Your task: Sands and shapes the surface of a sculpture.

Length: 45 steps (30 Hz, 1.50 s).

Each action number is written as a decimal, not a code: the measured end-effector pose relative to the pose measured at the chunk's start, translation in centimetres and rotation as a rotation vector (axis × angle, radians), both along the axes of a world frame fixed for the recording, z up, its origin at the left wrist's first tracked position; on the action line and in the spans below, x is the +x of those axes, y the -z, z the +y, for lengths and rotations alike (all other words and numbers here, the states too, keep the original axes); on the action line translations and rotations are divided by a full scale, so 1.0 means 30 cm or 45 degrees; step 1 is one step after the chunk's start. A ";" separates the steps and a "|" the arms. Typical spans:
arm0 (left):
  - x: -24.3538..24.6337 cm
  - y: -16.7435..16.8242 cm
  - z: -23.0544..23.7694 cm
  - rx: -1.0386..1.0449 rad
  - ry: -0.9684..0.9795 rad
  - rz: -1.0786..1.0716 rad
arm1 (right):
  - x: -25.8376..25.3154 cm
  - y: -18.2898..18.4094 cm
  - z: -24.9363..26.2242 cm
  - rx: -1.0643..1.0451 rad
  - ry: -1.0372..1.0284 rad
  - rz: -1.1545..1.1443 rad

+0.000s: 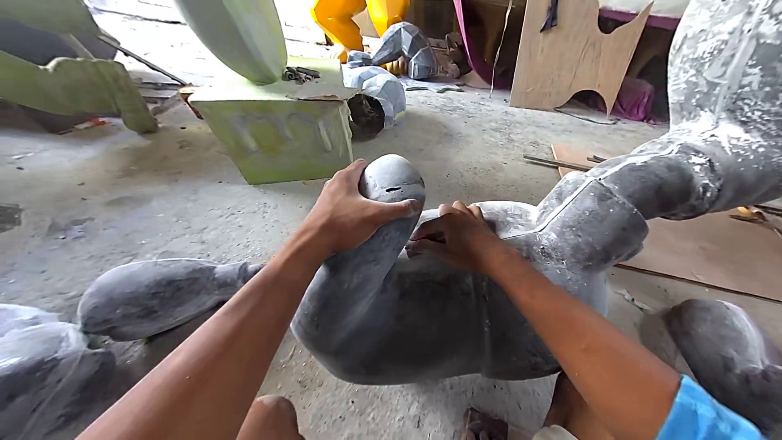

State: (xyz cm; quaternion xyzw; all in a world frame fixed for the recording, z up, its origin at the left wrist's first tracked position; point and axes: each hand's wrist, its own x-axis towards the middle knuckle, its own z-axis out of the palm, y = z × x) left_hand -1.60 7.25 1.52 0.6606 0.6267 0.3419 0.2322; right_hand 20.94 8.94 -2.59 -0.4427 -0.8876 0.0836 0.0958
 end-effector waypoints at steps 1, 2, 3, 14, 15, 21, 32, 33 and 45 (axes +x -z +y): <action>-0.005 -0.001 0.004 -0.003 0.004 -0.003 | -0.030 0.013 -0.007 0.029 0.036 0.033; -0.009 0.002 0.004 -0.005 0.011 -0.010 | -0.070 0.027 -0.018 0.055 0.068 0.062; -0.010 0.002 0.004 0.002 0.022 -0.020 | -0.105 0.032 -0.026 0.059 0.092 0.046; -0.015 0.006 0.016 0.007 0.006 -0.036 | -0.140 0.049 0.007 -0.050 0.116 0.071; -0.015 0.006 0.015 0.018 0.014 -0.042 | -0.147 0.044 0.007 -0.082 0.096 0.075; -0.008 0.004 0.021 -0.016 -0.024 -0.042 | -0.031 -0.031 0.025 -0.153 0.214 -0.079; 0.005 -0.003 0.025 -0.030 -0.032 -0.006 | 0.023 -0.065 0.061 -0.193 0.212 -0.154; 0.005 -0.001 0.028 -0.023 -0.026 -0.002 | -0.018 -0.045 0.060 -0.208 0.186 -0.079; -0.002 0.004 0.024 -0.013 -0.013 -0.022 | -0.088 -0.013 0.049 -0.067 0.167 -0.061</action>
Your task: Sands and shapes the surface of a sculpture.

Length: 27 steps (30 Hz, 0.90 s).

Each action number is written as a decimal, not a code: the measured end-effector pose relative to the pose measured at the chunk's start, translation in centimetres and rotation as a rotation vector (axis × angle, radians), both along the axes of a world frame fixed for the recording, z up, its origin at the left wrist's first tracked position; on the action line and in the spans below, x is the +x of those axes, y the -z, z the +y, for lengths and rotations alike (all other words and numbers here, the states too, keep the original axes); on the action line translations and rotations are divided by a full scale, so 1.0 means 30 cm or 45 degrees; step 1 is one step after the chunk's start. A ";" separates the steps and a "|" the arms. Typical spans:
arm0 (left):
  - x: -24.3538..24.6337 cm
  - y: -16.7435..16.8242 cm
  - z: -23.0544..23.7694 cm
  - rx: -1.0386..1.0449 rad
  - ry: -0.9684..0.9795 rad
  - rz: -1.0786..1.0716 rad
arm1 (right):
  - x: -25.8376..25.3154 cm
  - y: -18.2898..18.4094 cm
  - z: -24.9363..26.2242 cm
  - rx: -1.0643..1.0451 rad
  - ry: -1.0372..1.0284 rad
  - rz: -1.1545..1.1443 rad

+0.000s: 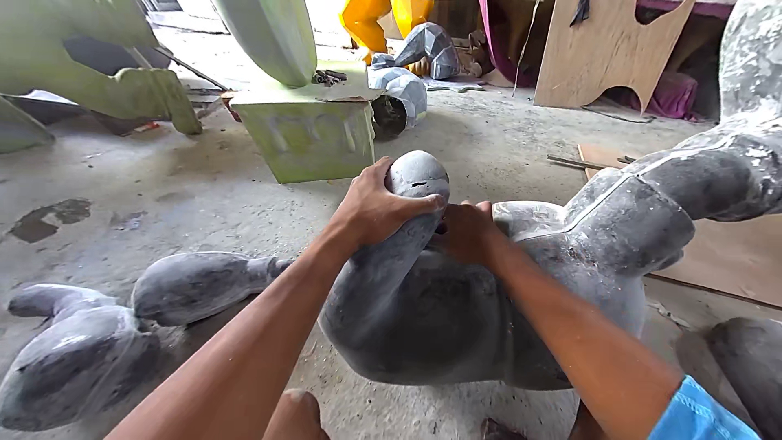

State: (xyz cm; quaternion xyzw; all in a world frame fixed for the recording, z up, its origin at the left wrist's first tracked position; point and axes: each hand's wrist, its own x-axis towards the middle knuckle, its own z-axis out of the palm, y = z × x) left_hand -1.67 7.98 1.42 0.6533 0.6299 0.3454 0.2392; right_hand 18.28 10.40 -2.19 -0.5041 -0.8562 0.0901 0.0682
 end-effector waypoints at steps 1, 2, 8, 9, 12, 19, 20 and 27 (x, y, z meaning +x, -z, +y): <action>-0.003 -0.003 0.001 0.001 0.008 -0.008 | -0.011 -0.008 0.000 0.019 -0.022 -0.032; -0.006 -0.005 -0.002 -0.007 0.010 -0.011 | 0.002 -0.019 -0.006 0.018 -0.037 -0.059; -0.005 -0.005 0.004 -0.047 -0.012 0.030 | 0.104 -0.030 -0.034 0.068 0.118 -0.092; -0.005 -0.004 0.003 -0.044 -0.008 0.027 | 0.066 -0.009 -0.044 0.101 0.105 -0.020; -0.009 -0.006 0.004 -0.018 0.008 -0.001 | 0.023 -0.002 -0.056 0.106 0.065 -0.028; -0.012 0.008 0.008 -0.015 -0.009 0.054 | 0.029 0.015 -0.054 0.026 0.101 0.078; -0.011 0.005 0.006 -0.001 0.001 0.048 | -0.021 0.034 -0.046 -0.005 0.046 0.139; -0.009 -0.003 0.013 -0.012 -0.018 0.017 | 0.047 -0.017 -0.027 -0.141 0.055 0.042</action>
